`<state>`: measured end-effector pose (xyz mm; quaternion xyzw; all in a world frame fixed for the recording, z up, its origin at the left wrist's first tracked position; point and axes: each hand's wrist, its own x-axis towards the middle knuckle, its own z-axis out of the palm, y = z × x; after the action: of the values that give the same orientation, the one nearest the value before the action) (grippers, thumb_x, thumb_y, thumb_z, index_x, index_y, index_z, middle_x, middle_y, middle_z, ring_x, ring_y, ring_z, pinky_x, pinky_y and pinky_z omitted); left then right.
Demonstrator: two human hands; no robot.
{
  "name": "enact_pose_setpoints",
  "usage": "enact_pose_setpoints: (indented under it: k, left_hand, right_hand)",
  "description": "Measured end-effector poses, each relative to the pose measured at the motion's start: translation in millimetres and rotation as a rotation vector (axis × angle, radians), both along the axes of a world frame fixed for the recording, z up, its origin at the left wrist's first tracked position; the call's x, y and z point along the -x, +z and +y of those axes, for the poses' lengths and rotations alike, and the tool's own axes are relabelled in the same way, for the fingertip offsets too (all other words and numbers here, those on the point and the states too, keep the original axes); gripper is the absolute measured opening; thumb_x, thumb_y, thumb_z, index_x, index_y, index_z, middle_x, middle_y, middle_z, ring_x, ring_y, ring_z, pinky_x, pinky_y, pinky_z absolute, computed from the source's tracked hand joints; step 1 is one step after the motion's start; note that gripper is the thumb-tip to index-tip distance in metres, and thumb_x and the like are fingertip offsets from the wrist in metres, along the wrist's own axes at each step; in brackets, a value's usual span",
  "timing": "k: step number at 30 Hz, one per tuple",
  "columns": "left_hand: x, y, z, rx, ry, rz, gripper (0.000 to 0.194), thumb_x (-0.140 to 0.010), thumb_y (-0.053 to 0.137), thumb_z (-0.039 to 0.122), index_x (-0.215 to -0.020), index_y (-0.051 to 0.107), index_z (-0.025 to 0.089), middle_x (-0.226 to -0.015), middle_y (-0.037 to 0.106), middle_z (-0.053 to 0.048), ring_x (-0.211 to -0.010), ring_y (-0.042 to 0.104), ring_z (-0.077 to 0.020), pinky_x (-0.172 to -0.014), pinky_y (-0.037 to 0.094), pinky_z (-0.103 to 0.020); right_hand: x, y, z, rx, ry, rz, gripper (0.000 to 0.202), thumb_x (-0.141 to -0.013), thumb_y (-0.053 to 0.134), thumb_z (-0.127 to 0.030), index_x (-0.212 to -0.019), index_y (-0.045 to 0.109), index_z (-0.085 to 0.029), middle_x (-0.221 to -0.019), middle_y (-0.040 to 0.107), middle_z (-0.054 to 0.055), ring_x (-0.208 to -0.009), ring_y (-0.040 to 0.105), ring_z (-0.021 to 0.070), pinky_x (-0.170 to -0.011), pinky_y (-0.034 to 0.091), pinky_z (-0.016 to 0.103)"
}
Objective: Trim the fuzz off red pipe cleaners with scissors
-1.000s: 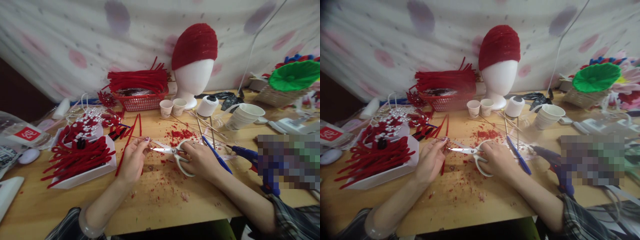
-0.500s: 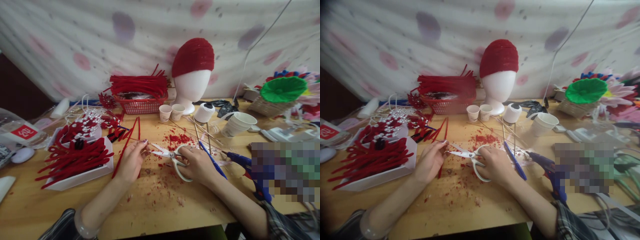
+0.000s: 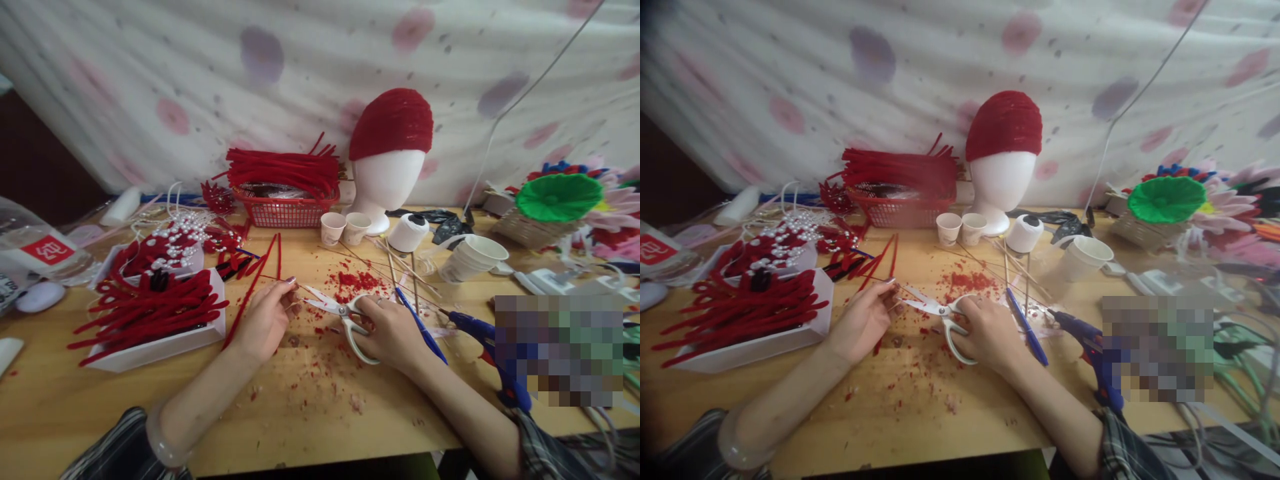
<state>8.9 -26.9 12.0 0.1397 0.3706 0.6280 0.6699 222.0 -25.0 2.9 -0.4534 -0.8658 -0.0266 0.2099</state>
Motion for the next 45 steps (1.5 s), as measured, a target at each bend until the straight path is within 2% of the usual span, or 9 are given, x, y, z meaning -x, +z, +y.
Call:
enact_pose_setpoints:
  k: [12,19,28,32,36,39,43,45]
  left_hand:
    - [0,-1.9,1,-0.006,0.004,0.008,0.002,-0.067,0.069,0.013,-0.069,0.068,0.012,-0.069,0.067,-0.001,-0.061,0.06,-0.0082,-0.055,0.05,-0.019]
    - [2,-1.4,1,-0.004,0.014,0.009,0.002,-0.068,0.068,0.012,-0.069,0.067,0.012,-0.068,0.066,0.0,-0.061,0.06,-0.008,-0.055,0.049,-0.019]
    - [5,-6.1,5,-0.017,0.037,0.074,0.012,-0.063,0.073,0.015,-0.07,0.064,0.013,-0.068,0.063,0.002,-0.06,0.057,-0.0072,-0.056,0.047,-0.019]
    - [6,-5.5,5,-0.1,0.029,0.172,0.018,-0.062,0.076,0.02,-0.069,0.061,0.014,-0.065,0.061,0.002,-0.06,0.056,-0.007,-0.056,0.046,-0.017]
    - [9,-2.0,8,-0.153,0.042,0.252,0.025,-0.06,0.078,0.027,-0.072,0.06,0.016,-0.072,0.063,0.002,-0.059,0.055,-0.0075,-0.053,0.047,-0.019]
    - [12,-1.3,11,-0.193,0.084,0.31,0.027,-0.06,0.077,0.033,-0.071,0.059,0.016,-0.075,0.064,0.001,-0.058,0.055,-0.0079,-0.053,0.048,-0.02]
    - [16,-2.7,16,-0.223,0.142,0.327,0.027,-0.059,0.077,0.033,-0.069,0.059,0.016,-0.068,0.061,0.002,-0.054,0.052,-0.0068,-0.049,0.044,-0.018]
    - [17,-3.3,18,-0.221,0.164,0.331,0.026,-0.058,0.076,0.033,-0.066,0.058,0.016,-0.057,0.053,0.005,-0.046,0.044,-0.0045,-0.043,0.037,-0.016]
  right_hand:
    - [0,0.2,2,-0.078,-0.02,-0.024,0.03,-0.083,0.053,-0.043,-0.064,0.051,-0.019,-0.058,0.059,0.002,-0.052,0.052,0.0122,-0.052,0.028,0.023]
    - [-1,0.8,1,-0.064,-0.015,-0.019,0.032,-0.084,0.053,-0.045,-0.065,0.053,-0.019,-0.059,0.06,0.002,-0.051,0.051,0.0123,-0.052,0.027,0.024]
    - [-8,-4.6,4,-0.059,-0.062,0.066,0.024,-0.081,0.054,-0.035,-0.062,0.047,-0.021,-0.051,0.053,-0.002,-0.046,0.045,0.0107,-0.05,0.026,0.023]
    - [-7,1.5,4,-0.057,-0.095,0.209,0.019,-0.079,0.056,-0.037,-0.073,0.046,-0.022,-0.064,0.057,0.001,-0.055,0.048,0.0133,-0.055,0.033,0.024]
    - [-10,3.3,10,-0.02,-0.141,0.289,0.017,-0.08,0.052,-0.036,-0.082,0.043,-0.022,-0.072,0.057,0.003,-0.063,0.05,0.0161,-0.059,0.036,0.026]
    - [-18,11.4,17,-0.045,-0.2,0.289,0.016,-0.082,0.048,-0.036,-0.081,0.042,-0.021,-0.073,0.056,0.003,-0.063,0.049,0.0158,-0.059,0.036,0.026]
    - [-28,41.7,22,-0.024,-0.191,0.246,0.019,-0.08,0.049,-0.038,-0.074,0.048,-0.021,-0.064,0.054,0.0,-0.057,0.047,0.0131,-0.054,0.034,0.023]
    - [-27,56.7,23,-0.038,-0.227,0.235,0.022,-0.081,0.048,-0.041,-0.077,0.051,-0.02,-0.062,0.053,0.0,-0.056,0.047,0.0132,-0.053,0.033,0.024]
